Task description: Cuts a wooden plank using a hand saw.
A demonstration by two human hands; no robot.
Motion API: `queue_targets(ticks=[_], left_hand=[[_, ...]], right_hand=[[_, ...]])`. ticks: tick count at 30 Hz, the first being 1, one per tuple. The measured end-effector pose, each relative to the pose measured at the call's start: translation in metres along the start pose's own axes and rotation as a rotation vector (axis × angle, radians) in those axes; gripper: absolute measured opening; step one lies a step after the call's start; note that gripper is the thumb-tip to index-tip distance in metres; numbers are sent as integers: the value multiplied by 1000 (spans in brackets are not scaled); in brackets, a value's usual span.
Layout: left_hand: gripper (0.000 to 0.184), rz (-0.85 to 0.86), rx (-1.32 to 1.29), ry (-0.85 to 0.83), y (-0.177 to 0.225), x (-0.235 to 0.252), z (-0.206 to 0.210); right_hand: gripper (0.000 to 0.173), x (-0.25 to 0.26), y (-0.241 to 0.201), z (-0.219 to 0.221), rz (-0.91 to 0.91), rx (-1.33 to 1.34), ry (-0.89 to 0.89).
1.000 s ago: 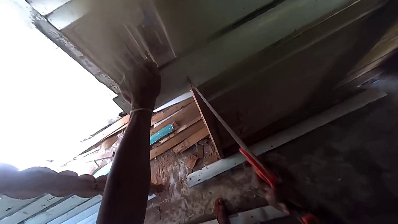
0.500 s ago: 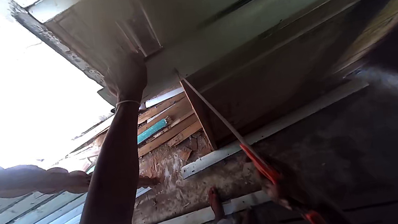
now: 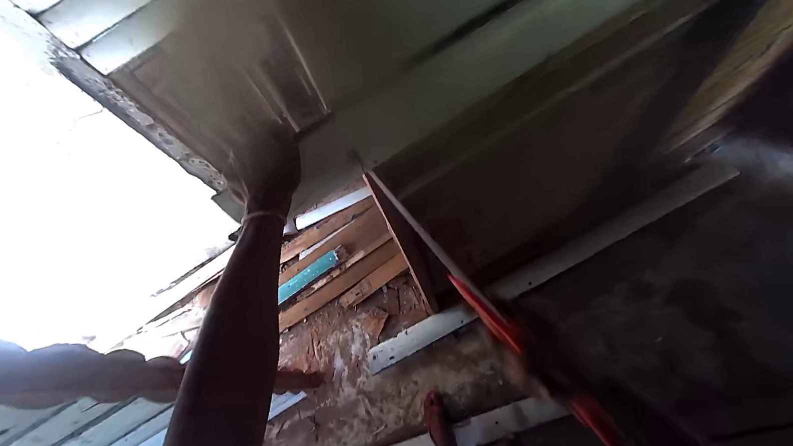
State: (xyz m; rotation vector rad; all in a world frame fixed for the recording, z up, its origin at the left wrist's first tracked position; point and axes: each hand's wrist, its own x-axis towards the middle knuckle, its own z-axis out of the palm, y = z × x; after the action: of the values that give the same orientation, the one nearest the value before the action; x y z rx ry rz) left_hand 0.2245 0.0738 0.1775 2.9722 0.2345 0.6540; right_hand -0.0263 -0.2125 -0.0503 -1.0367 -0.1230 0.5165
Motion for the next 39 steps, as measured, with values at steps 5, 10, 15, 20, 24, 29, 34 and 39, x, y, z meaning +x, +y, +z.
queue_targets(ticks=[5,10,15,20,24,29,34,39], left_hand=[[54,-11,4,28,1,6,6],[58,3,27,-15,-4,4,5],[57,42,9,8,-9,-1,5],[59,-22,51,31,-5,4,15],[54,-61,24,7,1,6,8],[53,13,78,0,-4,6,7],[57,-17,62,20,1,4,3],[55,-19,78,32,1,5,11]], right_hand=[[76,-6,-24,-11,22,-55,11],[35,192,-82,38,-155,45,-51],[34,134,-48,29,-98,10,-41],[80,-19,2,-1,27,53,-37],[46,85,-52,24,-22,-35,9],[43,207,-96,49,-143,22,-5],[54,57,-19,23,-49,-73,4],[74,-6,-17,11,58,12,-15]])
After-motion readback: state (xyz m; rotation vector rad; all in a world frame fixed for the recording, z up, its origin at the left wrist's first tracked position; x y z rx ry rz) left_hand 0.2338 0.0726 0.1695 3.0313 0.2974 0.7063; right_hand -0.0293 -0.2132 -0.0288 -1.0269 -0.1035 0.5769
